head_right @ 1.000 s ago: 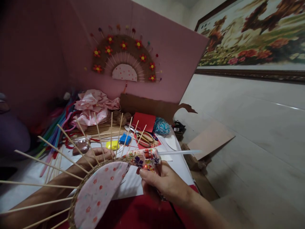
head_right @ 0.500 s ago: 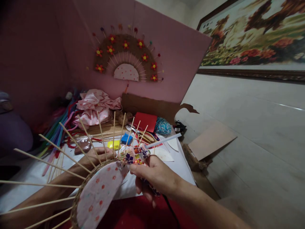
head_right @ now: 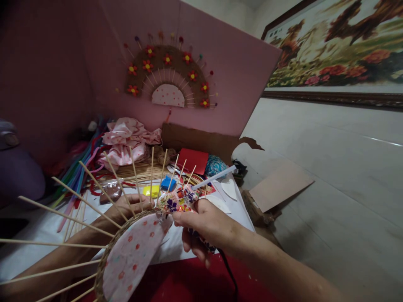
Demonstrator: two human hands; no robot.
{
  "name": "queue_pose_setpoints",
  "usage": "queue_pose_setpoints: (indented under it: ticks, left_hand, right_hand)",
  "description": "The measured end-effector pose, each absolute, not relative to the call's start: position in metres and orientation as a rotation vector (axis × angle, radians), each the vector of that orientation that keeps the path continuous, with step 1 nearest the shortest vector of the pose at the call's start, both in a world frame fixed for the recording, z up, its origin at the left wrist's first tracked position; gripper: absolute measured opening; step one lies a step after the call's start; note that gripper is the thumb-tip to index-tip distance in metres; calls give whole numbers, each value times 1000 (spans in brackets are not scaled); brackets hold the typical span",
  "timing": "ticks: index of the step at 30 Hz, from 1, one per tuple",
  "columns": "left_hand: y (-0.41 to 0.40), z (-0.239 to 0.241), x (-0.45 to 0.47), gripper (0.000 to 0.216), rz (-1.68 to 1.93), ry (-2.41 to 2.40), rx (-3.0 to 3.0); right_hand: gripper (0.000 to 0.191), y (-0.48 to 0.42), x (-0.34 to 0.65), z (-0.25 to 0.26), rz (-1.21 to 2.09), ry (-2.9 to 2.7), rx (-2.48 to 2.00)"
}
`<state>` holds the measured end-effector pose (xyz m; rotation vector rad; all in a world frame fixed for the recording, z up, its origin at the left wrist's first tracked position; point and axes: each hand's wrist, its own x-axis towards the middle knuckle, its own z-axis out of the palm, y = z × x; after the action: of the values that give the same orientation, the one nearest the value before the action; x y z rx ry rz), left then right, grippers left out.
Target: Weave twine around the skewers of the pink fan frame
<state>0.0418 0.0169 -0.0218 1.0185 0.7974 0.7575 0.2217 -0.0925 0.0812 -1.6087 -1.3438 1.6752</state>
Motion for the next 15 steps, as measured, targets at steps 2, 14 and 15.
queue_pose_setpoints:
  ticks: [2,14,15]
  left_hand:
    - [17,-22,42,24,761,805,1018]
    - [16,-19,42,26,753,784,1002]
    - [16,-18,42,26,744,777,997]
  right_hand:
    - [41,-92,222,81,1671,-1345,-1617]
    - [35,-87,222,77,1651,-1358,-1635]
    - [37,-87,222,77,1648,-1363,-1637]
